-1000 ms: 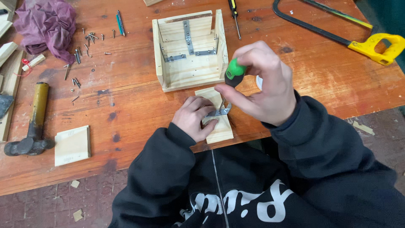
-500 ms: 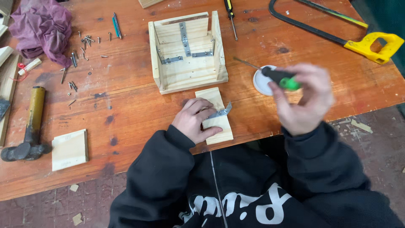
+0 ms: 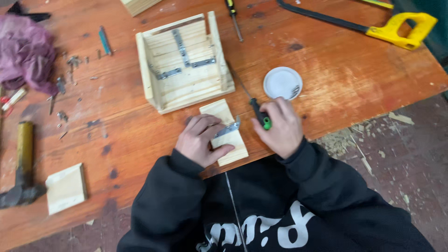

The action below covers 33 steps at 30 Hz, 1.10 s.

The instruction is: The person attaches metal corner brackets to wooden pieces using a screwdriver and screws. They then fit the pieces into a partially assembled wooden box and secure them in place.

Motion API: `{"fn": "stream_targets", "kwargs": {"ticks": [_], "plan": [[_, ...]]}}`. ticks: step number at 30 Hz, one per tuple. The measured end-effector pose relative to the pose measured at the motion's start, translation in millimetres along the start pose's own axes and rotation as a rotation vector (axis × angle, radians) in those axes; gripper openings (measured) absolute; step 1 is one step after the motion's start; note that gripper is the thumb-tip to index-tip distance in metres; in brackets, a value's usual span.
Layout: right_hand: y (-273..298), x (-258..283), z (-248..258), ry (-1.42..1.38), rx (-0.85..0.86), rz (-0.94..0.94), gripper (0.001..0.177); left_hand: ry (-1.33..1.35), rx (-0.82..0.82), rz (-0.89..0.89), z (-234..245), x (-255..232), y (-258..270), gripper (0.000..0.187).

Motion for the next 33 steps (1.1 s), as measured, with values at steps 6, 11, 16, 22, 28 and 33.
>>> {"fn": "stream_targets", "kwargs": {"ticks": [6, 11, 16, 22, 28, 33], "plan": [[4.8, -10.6, -16.5, 0.066, 0.171, -0.131, 0.035, -0.028, -0.004, -0.007, -1.7, 1.9, -0.8, 0.046], [-9.1, -27.7, 0.5, -0.104, 0.288, -0.162, 0.036, -0.055, 0.022, 0.012, -2.4, 1.4, -0.3, 0.044], [-7.2, -115.7, 20.1, 0.262, 0.098, -0.303, 0.021, -0.037, 0.003, 0.002, -1.9, 1.4, 0.6, 0.042], [-5.2, -131.0, 16.5, 0.294, 0.117, -0.376, 0.020, -0.034, 0.007, 0.006, -4.6, 3.8, 1.2, 0.041], [-5.1, -131.8, 14.8, 0.251, 0.131, -0.391, 0.024, -0.027, 0.011, 0.007, -3.5, 3.1, 1.5, 0.040], [-3.1, -132.7, 12.1, 0.253, 0.178, -0.430, 0.023, -0.024, 0.006, 0.000, -4.8, 4.4, 1.7, 0.039]]}}
Point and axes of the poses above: each hand's wrist, its own y-axis away from the middle knuckle, its own z-axis out of the back of the hand, x = y × z, the point moved 7 cm from there along -y, towards the middle knuckle, and after that the axes turned 3 degrees about -z, right-handed, at the moved point
